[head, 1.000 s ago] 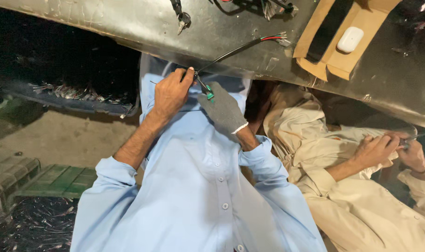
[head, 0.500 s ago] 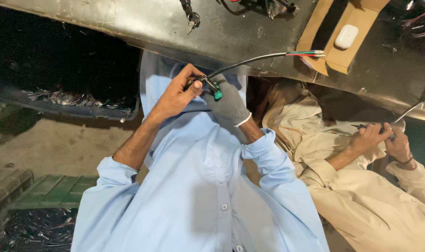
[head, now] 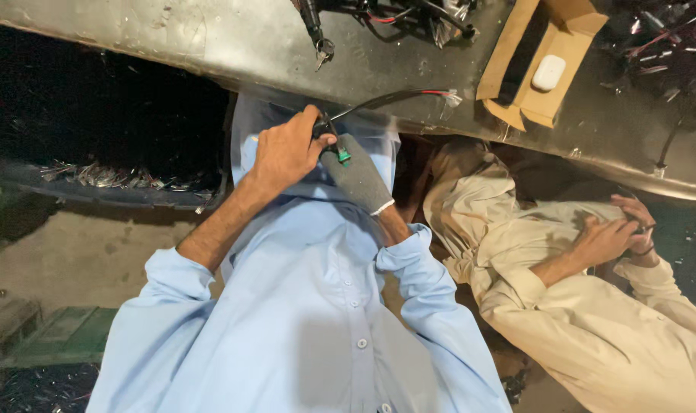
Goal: The person sits at a workbench assembling wire harnesses. They strip insulation from the ends of a black cable, twist the exposed colored wires, insert them into connector housings, and crimp or secure the terminals, occasionally using pliers, then place the finished harness on the bench with a growing pile of completed harnesses.
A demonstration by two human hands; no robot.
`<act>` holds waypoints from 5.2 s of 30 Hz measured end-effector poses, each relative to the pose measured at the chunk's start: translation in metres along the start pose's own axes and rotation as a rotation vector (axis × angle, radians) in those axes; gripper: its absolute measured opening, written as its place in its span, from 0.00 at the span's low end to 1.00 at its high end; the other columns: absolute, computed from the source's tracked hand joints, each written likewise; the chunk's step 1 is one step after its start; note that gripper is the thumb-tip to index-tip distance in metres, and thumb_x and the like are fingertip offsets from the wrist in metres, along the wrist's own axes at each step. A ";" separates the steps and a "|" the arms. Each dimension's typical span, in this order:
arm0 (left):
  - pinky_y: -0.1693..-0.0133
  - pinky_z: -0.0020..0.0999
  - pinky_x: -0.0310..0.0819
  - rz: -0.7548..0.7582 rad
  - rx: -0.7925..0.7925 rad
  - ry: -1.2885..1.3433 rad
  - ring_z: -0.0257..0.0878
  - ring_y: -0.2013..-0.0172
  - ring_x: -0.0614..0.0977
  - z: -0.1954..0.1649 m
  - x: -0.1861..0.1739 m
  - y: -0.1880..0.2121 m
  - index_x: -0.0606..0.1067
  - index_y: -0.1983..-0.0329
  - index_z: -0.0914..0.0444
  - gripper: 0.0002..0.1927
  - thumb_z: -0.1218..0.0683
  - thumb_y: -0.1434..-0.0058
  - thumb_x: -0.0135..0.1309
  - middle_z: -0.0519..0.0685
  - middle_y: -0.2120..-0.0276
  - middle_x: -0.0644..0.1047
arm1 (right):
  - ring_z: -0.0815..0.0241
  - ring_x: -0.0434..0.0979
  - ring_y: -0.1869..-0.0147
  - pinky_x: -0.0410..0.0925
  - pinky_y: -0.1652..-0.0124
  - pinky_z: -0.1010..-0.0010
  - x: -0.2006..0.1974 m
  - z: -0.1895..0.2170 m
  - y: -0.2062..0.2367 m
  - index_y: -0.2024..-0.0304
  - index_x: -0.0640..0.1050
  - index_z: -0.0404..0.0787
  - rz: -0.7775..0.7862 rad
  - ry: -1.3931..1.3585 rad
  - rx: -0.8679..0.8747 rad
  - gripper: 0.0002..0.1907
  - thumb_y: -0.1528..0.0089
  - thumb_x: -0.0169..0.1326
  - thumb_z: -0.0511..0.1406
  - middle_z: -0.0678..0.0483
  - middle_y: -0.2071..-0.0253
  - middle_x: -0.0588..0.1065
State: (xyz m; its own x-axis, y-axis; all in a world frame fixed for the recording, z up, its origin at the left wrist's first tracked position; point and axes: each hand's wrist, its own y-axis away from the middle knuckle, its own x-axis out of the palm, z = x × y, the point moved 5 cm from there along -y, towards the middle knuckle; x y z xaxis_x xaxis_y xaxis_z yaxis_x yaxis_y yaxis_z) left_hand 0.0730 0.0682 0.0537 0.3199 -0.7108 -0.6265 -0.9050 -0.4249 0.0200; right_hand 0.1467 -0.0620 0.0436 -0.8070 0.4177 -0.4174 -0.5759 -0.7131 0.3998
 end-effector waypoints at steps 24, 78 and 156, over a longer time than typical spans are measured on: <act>0.41 0.50 0.57 -0.599 0.311 -0.415 0.50 0.43 0.69 -0.045 -0.085 -0.096 0.76 0.43 0.58 0.16 0.54 0.33 0.62 0.50 0.46 0.73 | 0.46 0.73 0.54 0.62 0.55 0.54 -0.107 0.069 -0.061 0.60 0.77 0.43 -0.584 0.724 -0.666 0.26 0.48 0.67 0.53 0.50 0.62 0.74; 0.73 0.24 0.62 -0.501 0.166 0.593 0.27 0.74 0.70 -0.015 -0.067 -0.001 0.76 0.63 0.60 0.10 0.55 0.38 0.68 0.41 0.72 0.76 | 0.54 0.78 0.53 0.68 0.51 0.65 -0.079 0.070 0.018 0.56 0.78 0.43 -0.067 0.394 -0.789 0.07 0.36 0.55 0.35 0.52 0.62 0.79; 0.63 0.48 0.74 0.007 0.057 0.230 0.61 0.60 0.81 0.014 0.041 0.024 0.70 0.49 0.65 0.19 0.49 0.34 0.59 0.60 0.61 0.80 | 0.70 0.73 0.58 0.69 0.57 0.74 -0.032 0.003 -0.021 0.58 0.77 0.36 -0.179 -0.532 -0.400 0.09 0.29 0.55 0.37 0.59 0.62 0.76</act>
State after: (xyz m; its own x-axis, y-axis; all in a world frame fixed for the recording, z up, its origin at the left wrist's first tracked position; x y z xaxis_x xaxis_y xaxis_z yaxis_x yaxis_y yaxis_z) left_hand 0.0600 0.0365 0.0180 0.3633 -0.8253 -0.4322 -0.9196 -0.3921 -0.0242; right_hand 0.1843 -0.0594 0.0509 -0.7176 0.6948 0.0490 -0.6960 -0.7179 -0.0130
